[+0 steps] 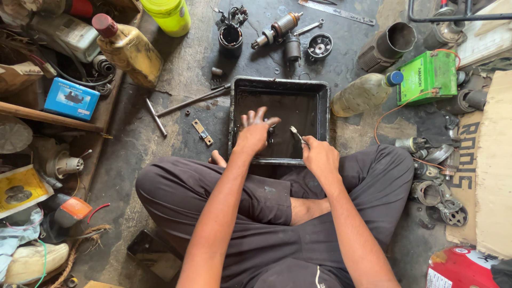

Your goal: The person sits on the floor and scrubs a cylindrical metal part with a brush in a tray of dark liquid. They pour more liquid from a plastic bottle onto the part and continue scrubbing. The person then scrubs a smaller metal component in the same tray.

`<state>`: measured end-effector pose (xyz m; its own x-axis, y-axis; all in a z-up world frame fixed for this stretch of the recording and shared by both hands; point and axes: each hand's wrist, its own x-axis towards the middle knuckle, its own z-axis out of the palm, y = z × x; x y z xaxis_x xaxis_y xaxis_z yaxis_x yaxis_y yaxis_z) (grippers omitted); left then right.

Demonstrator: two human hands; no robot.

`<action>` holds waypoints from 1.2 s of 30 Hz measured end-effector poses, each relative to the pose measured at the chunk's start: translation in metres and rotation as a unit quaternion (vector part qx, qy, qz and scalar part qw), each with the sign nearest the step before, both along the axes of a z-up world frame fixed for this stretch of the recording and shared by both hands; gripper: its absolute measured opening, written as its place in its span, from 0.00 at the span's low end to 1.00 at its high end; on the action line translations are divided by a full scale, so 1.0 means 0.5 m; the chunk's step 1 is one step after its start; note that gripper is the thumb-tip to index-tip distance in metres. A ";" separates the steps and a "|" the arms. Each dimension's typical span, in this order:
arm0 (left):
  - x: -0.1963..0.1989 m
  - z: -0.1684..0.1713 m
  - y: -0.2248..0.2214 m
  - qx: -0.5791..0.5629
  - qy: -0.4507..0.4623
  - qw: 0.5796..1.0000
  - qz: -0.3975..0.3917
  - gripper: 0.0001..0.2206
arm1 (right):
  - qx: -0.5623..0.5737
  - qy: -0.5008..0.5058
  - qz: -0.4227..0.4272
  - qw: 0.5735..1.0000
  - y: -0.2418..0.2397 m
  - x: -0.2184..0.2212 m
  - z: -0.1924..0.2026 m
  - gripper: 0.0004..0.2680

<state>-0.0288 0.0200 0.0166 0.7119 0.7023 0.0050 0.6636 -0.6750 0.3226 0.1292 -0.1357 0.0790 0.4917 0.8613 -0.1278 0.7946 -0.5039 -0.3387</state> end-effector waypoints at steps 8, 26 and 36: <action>0.017 0.007 -0.003 -0.138 -0.019 0.988 0.060 0.13 | 0.009 -0.020 -0.019 1.000 0.004 0.018 0.003 0.09; 0.052 -0.049 -0.016 -0.159 -0.091 0.977 0.109 0.12 | 0.117 0.000 -0.008 0.993 0.058 -0.087 -0.014 0.08; 0.063 -0.015 -0.031 -0.106 -0.121 0.982 0.102 0.13 | 0.114 -0.003 -0.002 0.993 0.067 -0.065 0.020 0.09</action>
<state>0.0025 0.0047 0.0090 0.5523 0.8336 -0.0048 0.6647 -0.4369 0.6061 0.0969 -0.1023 0.0890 0.4955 0.8654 0.0738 0.7949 -0.4176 -0.4402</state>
